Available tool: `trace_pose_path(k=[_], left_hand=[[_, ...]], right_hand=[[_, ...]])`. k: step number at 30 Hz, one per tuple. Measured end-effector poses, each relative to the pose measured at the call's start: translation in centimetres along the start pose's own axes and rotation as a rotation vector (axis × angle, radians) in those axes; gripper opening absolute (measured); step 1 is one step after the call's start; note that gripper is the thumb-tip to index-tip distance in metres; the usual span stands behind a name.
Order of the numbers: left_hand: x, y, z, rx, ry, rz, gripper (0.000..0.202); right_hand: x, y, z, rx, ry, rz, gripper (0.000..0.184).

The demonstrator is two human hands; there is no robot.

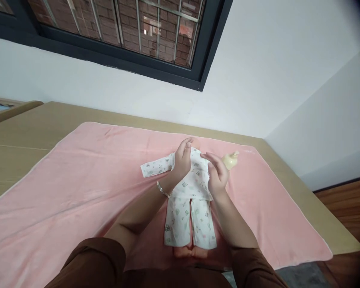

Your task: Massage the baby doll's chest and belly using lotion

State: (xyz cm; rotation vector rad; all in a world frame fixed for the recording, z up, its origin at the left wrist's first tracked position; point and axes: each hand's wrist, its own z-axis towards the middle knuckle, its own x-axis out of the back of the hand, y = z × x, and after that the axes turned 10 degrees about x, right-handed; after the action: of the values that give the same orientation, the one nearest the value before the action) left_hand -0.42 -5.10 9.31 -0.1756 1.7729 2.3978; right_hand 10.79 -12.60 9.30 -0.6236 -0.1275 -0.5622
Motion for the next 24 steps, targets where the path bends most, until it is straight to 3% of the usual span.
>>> trace_pose_path(k=[2,4,7,9,13,17,21,24], left_hand=[[-0.5,-3.4,1.1,0.058,0.019,0.100,0.040],[-0.6,-6.1,1.8,0.073,0.018,0.143,0.041],[-0.3,-8.0,2.1,0.111,0.045,0.117,0.042],[-0.1,-8.3,2.1,0.116,0.038,0.118,0.041],[0.0,-8.0,1.7,0.083,0.035,0.141,0.039],[0.3,-8.0,1.4,0.060,0.059,0.068,0.042],[0.6,-8.1,1.1,-0.006,0.047,0.032,0.041],[0.7,-8.4,0.9,-0.032,0.007,0.039,0.042]], right_hand=[[-1.1,3.7,0.1,-0.070,-0.058,-0.090,0.034],[-2.1,6.6,-0.2,-0.086,-0.242,-0.139,0.036],[-2.7,9.3,-0.7,0.017,-0.575,-0.225,0.038],[-2.5,10.3,-0.8,0.061,-0.702,-0.275,0.041],[-2.2,10.9,-1.1,-0.038,-0.677,-0.391,0.049],[-2.9,9.1,-3.0,-0.145,-0.546,-0.539,0.056],[-2.7,7.5,-3.6,0.062,-0.656,-0.458,0.049],[-2.2,8.5,-2.1,0.121,-0.758,-0.347,0.042]])
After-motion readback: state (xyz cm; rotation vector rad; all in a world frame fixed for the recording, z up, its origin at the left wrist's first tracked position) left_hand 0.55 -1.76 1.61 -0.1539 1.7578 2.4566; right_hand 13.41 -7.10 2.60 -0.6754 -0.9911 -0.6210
